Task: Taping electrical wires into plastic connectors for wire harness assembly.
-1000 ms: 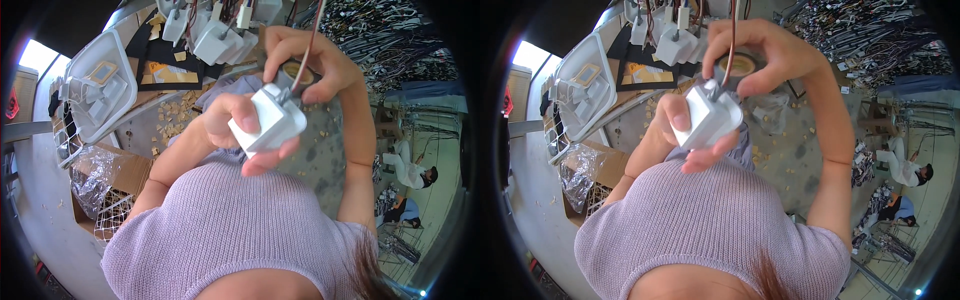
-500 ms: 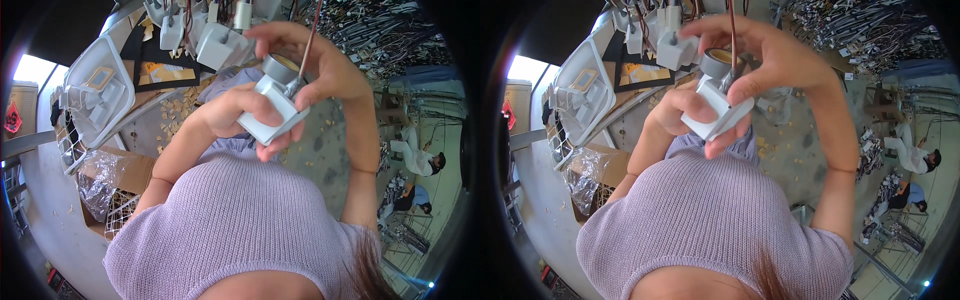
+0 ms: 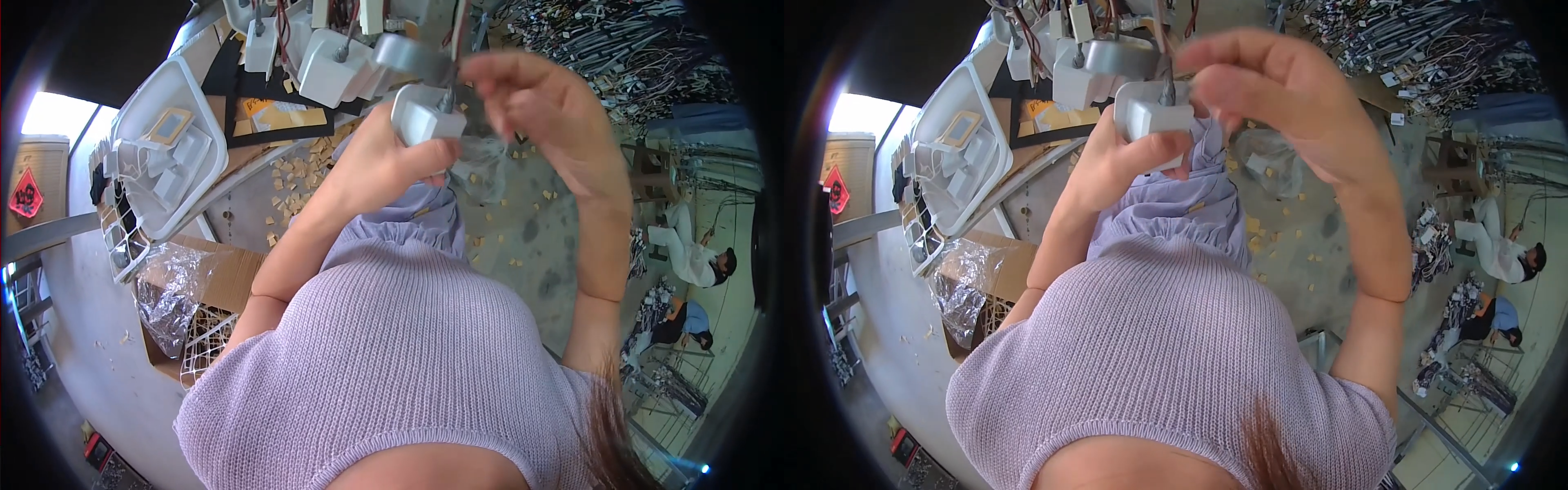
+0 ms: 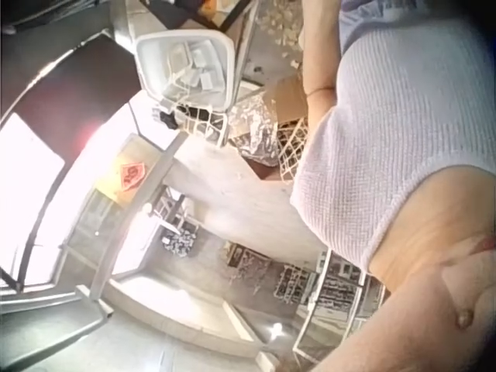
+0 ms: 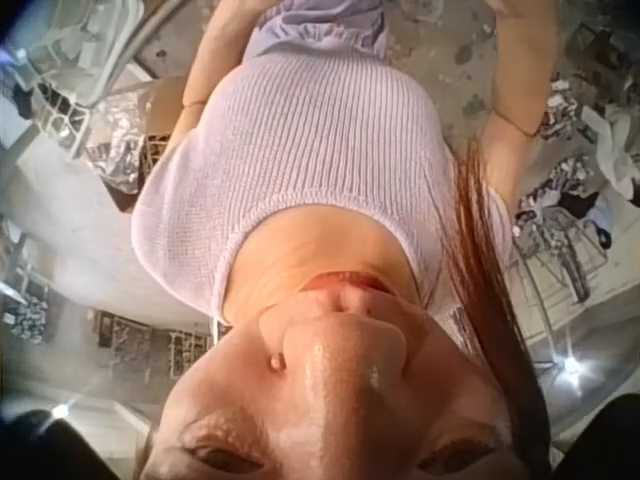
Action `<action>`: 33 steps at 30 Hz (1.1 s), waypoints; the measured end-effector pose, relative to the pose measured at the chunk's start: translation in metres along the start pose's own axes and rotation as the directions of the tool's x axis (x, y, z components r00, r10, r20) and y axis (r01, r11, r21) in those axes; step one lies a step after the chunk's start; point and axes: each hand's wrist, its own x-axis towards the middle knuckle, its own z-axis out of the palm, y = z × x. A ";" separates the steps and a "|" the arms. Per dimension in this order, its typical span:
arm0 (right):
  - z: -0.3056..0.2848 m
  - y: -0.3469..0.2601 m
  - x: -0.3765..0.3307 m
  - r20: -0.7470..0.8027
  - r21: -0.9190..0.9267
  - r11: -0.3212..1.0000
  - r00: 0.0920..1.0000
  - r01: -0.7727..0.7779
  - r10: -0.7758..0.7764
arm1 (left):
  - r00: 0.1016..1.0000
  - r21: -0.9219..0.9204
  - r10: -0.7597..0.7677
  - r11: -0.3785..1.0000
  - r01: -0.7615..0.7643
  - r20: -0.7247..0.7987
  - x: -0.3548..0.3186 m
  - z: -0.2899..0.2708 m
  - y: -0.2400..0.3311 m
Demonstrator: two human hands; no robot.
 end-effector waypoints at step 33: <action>0.039 0.018 0.035 0.350 0.237 0.961 0.910 0.144 -0.222 | 0.948 -0.140 -0.034 0.987 0.082 0.316 -0.013 0.003 -0.001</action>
